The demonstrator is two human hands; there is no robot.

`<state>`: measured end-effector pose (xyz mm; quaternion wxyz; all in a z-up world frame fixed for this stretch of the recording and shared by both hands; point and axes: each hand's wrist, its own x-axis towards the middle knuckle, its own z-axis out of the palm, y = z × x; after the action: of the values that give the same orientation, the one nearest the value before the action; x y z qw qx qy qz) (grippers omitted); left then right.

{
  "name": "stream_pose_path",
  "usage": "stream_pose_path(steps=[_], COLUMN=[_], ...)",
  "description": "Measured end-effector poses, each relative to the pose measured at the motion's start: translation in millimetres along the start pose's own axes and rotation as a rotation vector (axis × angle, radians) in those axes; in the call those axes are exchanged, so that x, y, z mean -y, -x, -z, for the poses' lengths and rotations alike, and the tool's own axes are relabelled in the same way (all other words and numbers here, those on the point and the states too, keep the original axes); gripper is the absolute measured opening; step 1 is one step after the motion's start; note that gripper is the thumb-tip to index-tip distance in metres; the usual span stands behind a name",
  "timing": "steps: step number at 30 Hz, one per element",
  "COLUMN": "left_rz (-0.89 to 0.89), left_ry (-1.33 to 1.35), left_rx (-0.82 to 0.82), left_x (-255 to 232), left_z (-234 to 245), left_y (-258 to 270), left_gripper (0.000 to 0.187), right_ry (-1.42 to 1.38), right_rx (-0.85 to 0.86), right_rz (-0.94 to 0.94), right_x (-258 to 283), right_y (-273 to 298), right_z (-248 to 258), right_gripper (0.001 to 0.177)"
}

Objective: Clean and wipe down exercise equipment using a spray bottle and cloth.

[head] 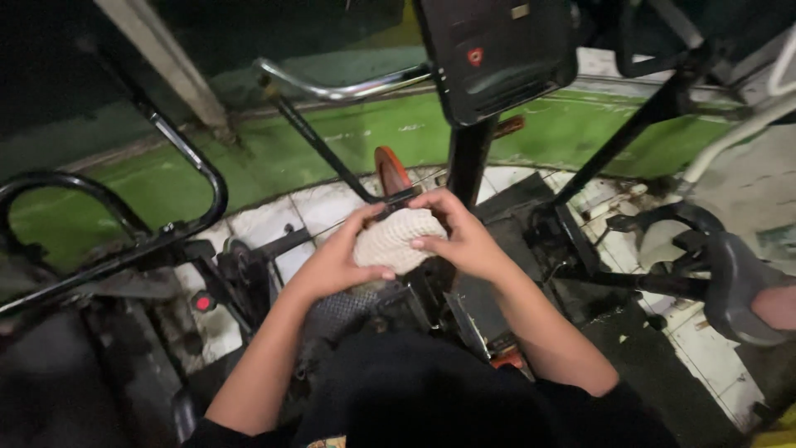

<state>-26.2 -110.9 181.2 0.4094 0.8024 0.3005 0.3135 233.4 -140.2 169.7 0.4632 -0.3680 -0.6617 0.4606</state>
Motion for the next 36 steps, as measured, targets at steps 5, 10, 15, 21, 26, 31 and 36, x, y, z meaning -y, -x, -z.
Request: stream_pose_path(steps=[5, 10, 15, 21, 26, 31, 36], left_rz=[-0.017, -0.079, 0.031, -0.421, -0.771, -0.808, -0.559], left_ry=[0.013, -0.061, -0.215, -0.488, -0.854, -1.141, -1.177], left_rx=[0.082, 0.050, -0.039, -0.297, -0.520, -0.653, -0.659], left_x=[-40.1, -68.8, -90.0, -130.9, -147.4, -130.7, -114.3], left_z=[-3.7, -3.6, -1.3, 20.6, 40.2, 41.7, 33.0], left_y=[-25.4, -48.7, -66.0, -104.9, -166.6, -232.1, -253.1], left_gripper=[0.078, 0.065, 0.063, 0.051, 0.041, 0.034, 0.037], right_ry=[-0.124, -0.228, -0.069, 0.029, 0.116, 0.883, 1.218], right_rx=[-0.077, -0.202, -0.405, -0.530, -0.668, -0.918, -0.649], right_rz=[0.036, 0.091, 0.199, 0.430, 0.636, 0.659, 0.445], right_x=[49.8, 81.5, 80.3, 101.6, 117.3, 125.6, 107.6], right_y=[16.6, 22.0, 26.6, -2.8, -61.3, -125.3, -160.2], right_z=[23.8, 42.0, 52.5, 78.3, 97.5, 109.0, 117.7], right_gripper=[0.056, 0.052, 0.045, 0.040, 0.042, 0.049, 0.055])
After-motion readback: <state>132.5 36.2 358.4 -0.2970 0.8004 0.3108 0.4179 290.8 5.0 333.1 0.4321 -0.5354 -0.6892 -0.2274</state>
